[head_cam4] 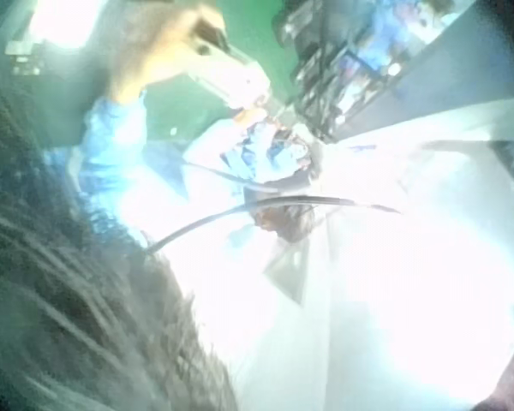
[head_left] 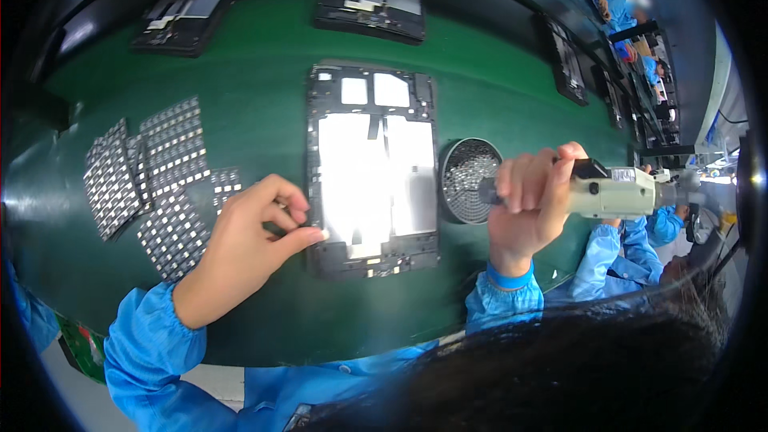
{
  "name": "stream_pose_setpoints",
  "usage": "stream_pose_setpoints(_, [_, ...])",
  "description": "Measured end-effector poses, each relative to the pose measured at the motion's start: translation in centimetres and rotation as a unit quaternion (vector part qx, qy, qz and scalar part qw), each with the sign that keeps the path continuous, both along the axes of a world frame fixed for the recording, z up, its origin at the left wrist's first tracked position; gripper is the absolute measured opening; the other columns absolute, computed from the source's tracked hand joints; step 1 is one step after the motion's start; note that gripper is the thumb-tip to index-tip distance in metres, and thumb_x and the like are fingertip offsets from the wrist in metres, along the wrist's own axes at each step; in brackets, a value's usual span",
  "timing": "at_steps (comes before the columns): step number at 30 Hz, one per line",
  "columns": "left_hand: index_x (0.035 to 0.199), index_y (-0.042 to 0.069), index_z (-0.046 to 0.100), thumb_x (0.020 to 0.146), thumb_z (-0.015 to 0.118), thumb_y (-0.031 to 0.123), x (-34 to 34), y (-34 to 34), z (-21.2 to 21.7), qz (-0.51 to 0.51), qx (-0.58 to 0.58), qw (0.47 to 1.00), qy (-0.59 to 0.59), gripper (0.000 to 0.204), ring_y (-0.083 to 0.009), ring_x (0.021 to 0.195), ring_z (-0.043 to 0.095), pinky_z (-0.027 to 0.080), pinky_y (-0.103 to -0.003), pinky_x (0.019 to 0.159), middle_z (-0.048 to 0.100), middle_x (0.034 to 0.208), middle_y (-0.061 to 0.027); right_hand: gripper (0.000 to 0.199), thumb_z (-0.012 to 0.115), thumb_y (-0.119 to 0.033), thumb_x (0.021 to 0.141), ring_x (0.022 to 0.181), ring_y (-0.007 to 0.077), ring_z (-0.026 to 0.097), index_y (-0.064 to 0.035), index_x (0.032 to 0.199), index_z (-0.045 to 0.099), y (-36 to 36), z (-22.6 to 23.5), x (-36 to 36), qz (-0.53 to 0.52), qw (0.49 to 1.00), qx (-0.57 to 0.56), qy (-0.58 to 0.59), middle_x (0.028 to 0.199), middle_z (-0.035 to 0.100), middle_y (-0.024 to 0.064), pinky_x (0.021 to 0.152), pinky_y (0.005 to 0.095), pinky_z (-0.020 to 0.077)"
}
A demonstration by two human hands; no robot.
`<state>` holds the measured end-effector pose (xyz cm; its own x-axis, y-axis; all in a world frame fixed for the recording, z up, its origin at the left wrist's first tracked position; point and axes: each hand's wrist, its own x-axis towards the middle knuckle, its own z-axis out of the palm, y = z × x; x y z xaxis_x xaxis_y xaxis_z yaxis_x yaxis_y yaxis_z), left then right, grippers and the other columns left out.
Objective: The person assembles tablet frames on an assembly line by peeling adhesive pads from sheets, sticking them onto the tablet frames by hand, and placing the assembled frames onto the conveyor belt.
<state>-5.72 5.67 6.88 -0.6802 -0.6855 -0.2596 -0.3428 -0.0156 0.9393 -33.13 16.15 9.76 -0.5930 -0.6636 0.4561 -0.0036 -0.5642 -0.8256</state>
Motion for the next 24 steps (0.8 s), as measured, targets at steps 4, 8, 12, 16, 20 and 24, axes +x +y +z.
stream_pose_setpoints(4, [0.094, 0.0, 0.057, 0.077, 0.082, 0.003, -0.8, 0.1, 0.0, -0.003, 0.014, 1.0, -0.009, 0.03, -0.011, 0.074, 0.066, 0.054, -0.025, 0.063, 0.063, 0.085, -0.0056, 0.012, 0.052, -0.018, 0.102, 0.045, 0.0059, 0.029, -0.0087, 0.11, 0.052, 1.1, -0.6, -2.8, -0.094, 0.994, 0.047, -0.027, 0.058, 0.035, -0.0044, 0.045, 0.025, 0.0307])
stream_pose_setpoints(8, [0.094, 0.0, 0.057, 0.075, 0.083, 0.0, -0.9, 0.3, -0.1, 0.021, 0.038, 0.998, -0.034, 0.033, -0.0089, 0.073, 0.066, 0.053, -0.022, 0.061, 0.063, 0.085, -0.0045, 0.011, 0.055, -0.014, 0.1, 0.043, 0.0068, 0.029, -0.0074, 0.108, 0.052, 0.4, -1.6, -2.5, -0.118, 0.99, 0.074, -0.008, 0.055, 0.033, -0.0035, 0.045, 0.0263, 0.0334])
stream_pose_setpoints(12, [0.093, 0.0, 0.056, 0.074, 0.082, -0.002, -1.0, 0.4, -0.4, 0.03, 0.051, 0.998, -0.02, 0.032, -0.008, 0.074, 0.065, 0.053, -0.021, 0.061, 0.062, 0.085, -0.0049, 0.012, 0.055, -0.015, 0.1, 0.043, 0.0073, 0.031, -0.0065, 0.107, 0.051, 0.2, -2.2, -2.9, -0.119, 0.989, 0.091, -0.004, 0.056, 0.034, -0.0025, 0.044, 0.0267, 0.0338])
stream_pose_setpoints(16, [0.093, -0.001, 0.056, 0.074, 0.081, -0.004, -1.1, 0.4, -0.4, 0.029, 0.037, 0.999, -0.018, 0.032, -0.0074, 0.074, 0.064, 0.054, -0.021, 0.061, 0.062, 0.084, -0.0052, 0.012, 0.055, -0.015, 0.1, 0.044, 0.0073, 0.03, -0.0063, 0.107, 0.051, -0.1, -2.0, -2.6, -0.127, 0.987, 0.099, -0.004, 0.056, 0.035, -0.0024, 0.044, 0.0267, 0.0335])
stream_pose_setpoints(20, [0.093, 0.0, 0.056, 0.075, 0.081, -0.004, -1.1, 0.3, -0.3, 0.025, 0.038, 0.999, -0.016, 0.031, -0.0073, 0.073, 0.064, 0.055, -0.021, 0.061, 0.062, 0.084, -0.0052, 0.012, 0.054, -0.016, 0.1, 0.044, 0.0074, 0.031, -0.0061, 0.106, 0.052, -0.3, -2.2, -2.6, -0.136, 0.986, 0.097, -0.002, 0.056, 0.035, -0.0024, 0.044, 0.0268, 0.0335])
stream_pose_setpoints(24, [0.093, 0.0, 0.057, 0.075, 0.081, -0.003, -1.1, 0.3, -0.1, 0.022, 0.028, 0.999, -0.018, 0.031, -0.0073, 0.073, 0.064, 0.055, -0.022, 0.06, 0.062, 0.082, -0.0048, 0.011, 0.054, -0.016, 0.101, 0.044, 0.0076, 0.031, -0.0058, 0.105, 0.052, -0.3, -2.2, -2.5, -0.118, 0.989, 0.093, 0.006, 0.056, 0.035, -0.0024, 0.044, 0.0268, 0.0335])
